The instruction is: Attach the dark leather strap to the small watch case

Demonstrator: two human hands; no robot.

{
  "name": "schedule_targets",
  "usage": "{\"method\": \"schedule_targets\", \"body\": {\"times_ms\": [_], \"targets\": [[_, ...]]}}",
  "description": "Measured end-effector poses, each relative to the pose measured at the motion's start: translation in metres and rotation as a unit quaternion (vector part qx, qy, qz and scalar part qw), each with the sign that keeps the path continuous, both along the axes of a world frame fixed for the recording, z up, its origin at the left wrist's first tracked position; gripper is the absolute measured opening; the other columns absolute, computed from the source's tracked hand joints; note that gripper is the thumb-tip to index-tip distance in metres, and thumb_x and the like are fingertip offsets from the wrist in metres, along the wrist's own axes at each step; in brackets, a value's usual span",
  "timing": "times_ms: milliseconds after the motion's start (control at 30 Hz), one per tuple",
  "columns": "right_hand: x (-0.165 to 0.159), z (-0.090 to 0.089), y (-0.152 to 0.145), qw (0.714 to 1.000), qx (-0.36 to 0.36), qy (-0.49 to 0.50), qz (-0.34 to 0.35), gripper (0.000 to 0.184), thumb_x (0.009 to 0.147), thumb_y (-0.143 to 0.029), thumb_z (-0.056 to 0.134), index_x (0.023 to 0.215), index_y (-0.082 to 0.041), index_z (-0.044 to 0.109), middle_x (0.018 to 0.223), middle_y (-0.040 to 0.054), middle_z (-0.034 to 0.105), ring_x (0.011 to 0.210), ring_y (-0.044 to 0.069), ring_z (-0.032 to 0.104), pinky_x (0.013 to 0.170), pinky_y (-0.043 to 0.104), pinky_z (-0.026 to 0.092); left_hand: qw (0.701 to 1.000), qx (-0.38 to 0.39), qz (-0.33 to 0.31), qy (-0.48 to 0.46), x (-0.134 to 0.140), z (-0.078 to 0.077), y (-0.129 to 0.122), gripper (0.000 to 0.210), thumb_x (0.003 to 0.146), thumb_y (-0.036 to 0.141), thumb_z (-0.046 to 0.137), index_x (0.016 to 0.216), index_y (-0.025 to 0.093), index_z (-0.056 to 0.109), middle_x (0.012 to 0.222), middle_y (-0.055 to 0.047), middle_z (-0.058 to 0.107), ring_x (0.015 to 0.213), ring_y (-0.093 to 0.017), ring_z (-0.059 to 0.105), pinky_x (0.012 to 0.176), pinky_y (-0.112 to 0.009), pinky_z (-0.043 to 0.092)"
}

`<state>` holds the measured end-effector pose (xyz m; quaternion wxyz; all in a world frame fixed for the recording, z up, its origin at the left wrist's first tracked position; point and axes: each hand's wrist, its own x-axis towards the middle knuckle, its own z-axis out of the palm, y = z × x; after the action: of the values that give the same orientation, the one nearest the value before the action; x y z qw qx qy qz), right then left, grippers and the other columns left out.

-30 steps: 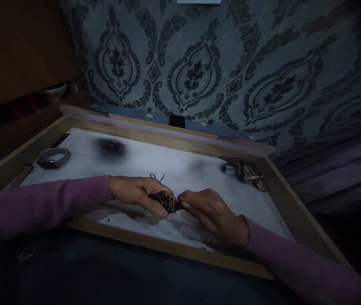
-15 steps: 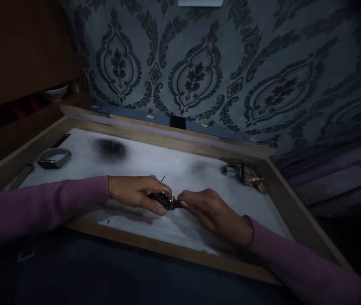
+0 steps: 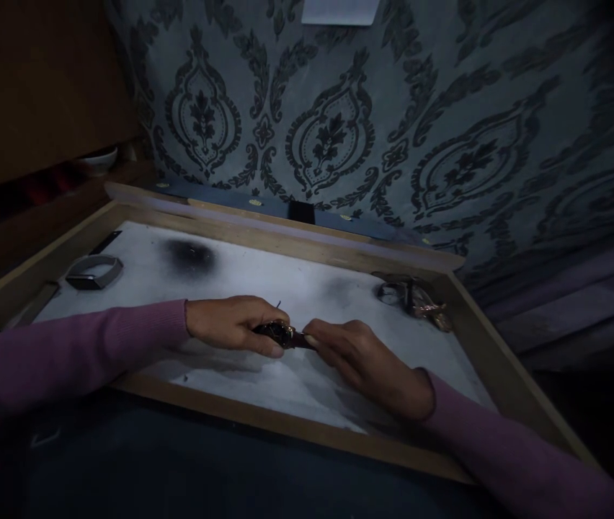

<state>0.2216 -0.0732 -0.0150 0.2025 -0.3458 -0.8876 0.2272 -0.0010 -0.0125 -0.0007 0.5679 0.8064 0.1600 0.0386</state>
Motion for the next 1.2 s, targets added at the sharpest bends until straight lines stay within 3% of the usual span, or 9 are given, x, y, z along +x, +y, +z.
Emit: {"method": "schedule_targets", "body": {"times_ms": [233, 600, 767, 1200], "targets": [[0.002, -0.002, 0.000, 0.998, -0.053, 0.007, -0.018, 0.023, 0.101, -0.026, 0.033, 0.084, -0.019, 0.048, 0.061, -0.0039, 0.052, 0.049, 0.008, 0.047, 0.050, 0.019, 0.035, 1.000, 0.016, -0.004, 0.010, 0.001, -0.002, 0.001, 0.025, 0.083, 0.033, 0.057, 0.071, 0.018, 0.042, 0.064, 0.005, 0.037, 0.060, -0.011, 0.037, 0.055, -0.022, 0.030], [-0.003, 0.004, 0.001, 0.998, -0.034, 0.056, -0.015, 0.031, 0.101, -0.029, 0.037, 0.083, -0.015, 0.058, 0.064, -0.0006, 0.058, 0.056, 0.008, 0.056, 0.055, 0.019, 0.043, 1.000, 0.006, -0.009, 0.011, 0.001, -0.005, 0.002, 0.024, 0.083, 0.035, 0.058, 0.073, 0.018, 0.045, 0.064, 0.004, 0.039, 0.060, -0.011, 0.038, 0.056, -0.023, 0.031], [-0.002, 0.009, 0.000, 0.998, -0.035, 0.054, -0.016, 0.031, 0.100, -0.026, 0.038, 0.084, -0.014, 0.061, 0.065, 0.0007, 0.061, 0.056, 0.009, 0.058, 0.055, 0.020, 0.043, 1.000, -0.016, -0.002, -0.002, 0.001, -0.004, 0.001, 0.022, 0.083, 0.032, 0.058, 0.073, 0.018, 0.044, 0.064, 0.005, 0.037, 0.060, -0.010, 0.036, 0.056, -0.023, 0.031], [-0.002, 0.011, 0.001, 0.996, -0.061, 0.059, -0.009, 0.030, 0.099, -0.025, 0.041, 0.082, -0.014, 0.063, 0.064, 0.0007, 0.063, 0.054, 0.008, 0.057, 0.053, 0.018, 0.041, 1.000, 0.014, 0.000, -0.002, 0.002, -0.003, 0.000, 0.023, 0.084, 0.032, 0.058, 0.072, 0.017, 0.045, 0.063, 0.005, 0.039, 0.059, -0.010, 0.037, 0.054, -0.022, 0.030]]}}
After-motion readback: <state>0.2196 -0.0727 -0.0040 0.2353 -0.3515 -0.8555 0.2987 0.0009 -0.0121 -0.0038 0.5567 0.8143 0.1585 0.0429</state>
